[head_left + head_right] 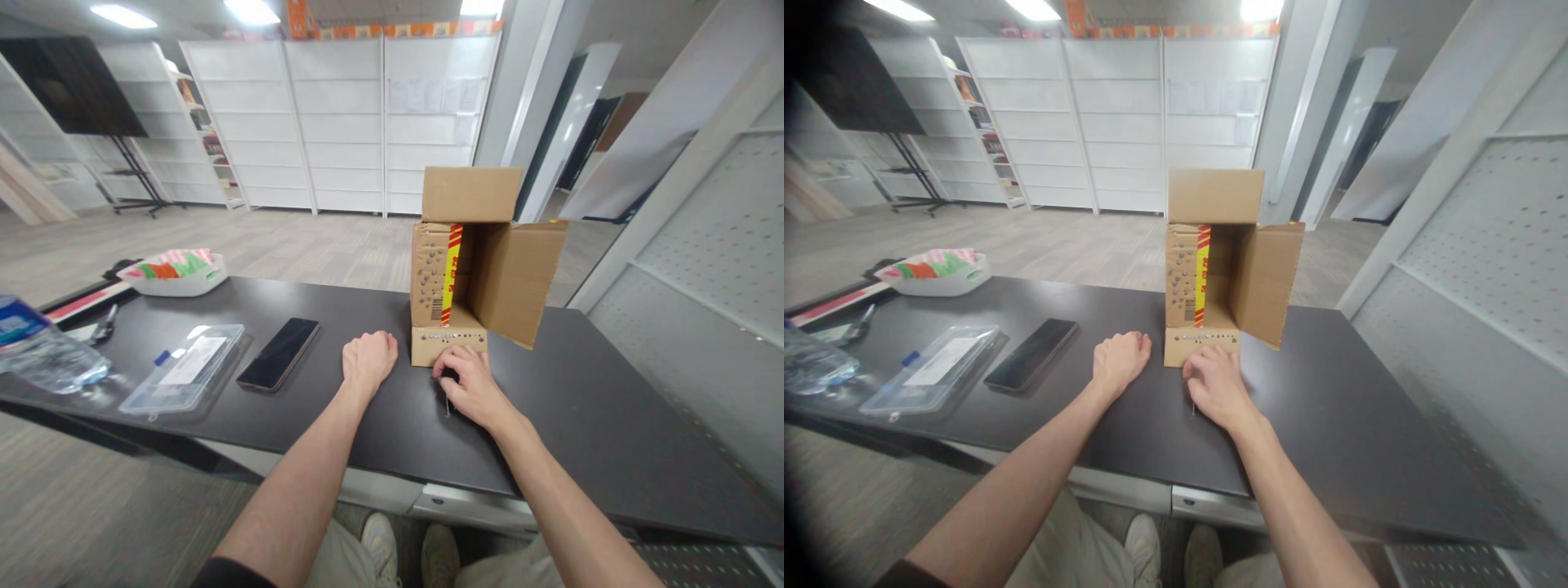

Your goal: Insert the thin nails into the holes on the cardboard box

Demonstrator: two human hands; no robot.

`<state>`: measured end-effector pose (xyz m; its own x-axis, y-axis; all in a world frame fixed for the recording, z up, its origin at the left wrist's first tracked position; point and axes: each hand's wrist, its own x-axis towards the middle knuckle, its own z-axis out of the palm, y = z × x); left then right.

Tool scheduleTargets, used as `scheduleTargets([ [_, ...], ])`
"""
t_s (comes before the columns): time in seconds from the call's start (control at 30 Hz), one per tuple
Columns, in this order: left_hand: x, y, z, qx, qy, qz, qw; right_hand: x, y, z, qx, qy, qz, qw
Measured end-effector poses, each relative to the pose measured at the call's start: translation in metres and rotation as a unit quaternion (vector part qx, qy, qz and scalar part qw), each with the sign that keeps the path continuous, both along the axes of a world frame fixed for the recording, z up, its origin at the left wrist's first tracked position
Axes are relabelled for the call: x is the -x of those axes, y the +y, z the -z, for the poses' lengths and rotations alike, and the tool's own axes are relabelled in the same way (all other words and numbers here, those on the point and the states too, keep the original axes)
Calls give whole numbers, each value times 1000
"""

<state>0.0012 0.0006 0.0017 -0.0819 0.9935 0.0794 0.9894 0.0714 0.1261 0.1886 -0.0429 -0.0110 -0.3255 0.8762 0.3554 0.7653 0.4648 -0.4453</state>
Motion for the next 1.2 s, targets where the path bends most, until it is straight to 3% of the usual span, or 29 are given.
scheduleTargets([
  [0.53,0,0,1,-3,-2,-1,1000,9,-12,-13,22,-37,-95,995],
  [0.9,0,0,3,-9,10,3,1000,11,-11,-14,21,-47,-80,995],
  [1.2,0,0,0,-11,6,2,1000,8,-7,-6,-29,-17,-20,999],
])
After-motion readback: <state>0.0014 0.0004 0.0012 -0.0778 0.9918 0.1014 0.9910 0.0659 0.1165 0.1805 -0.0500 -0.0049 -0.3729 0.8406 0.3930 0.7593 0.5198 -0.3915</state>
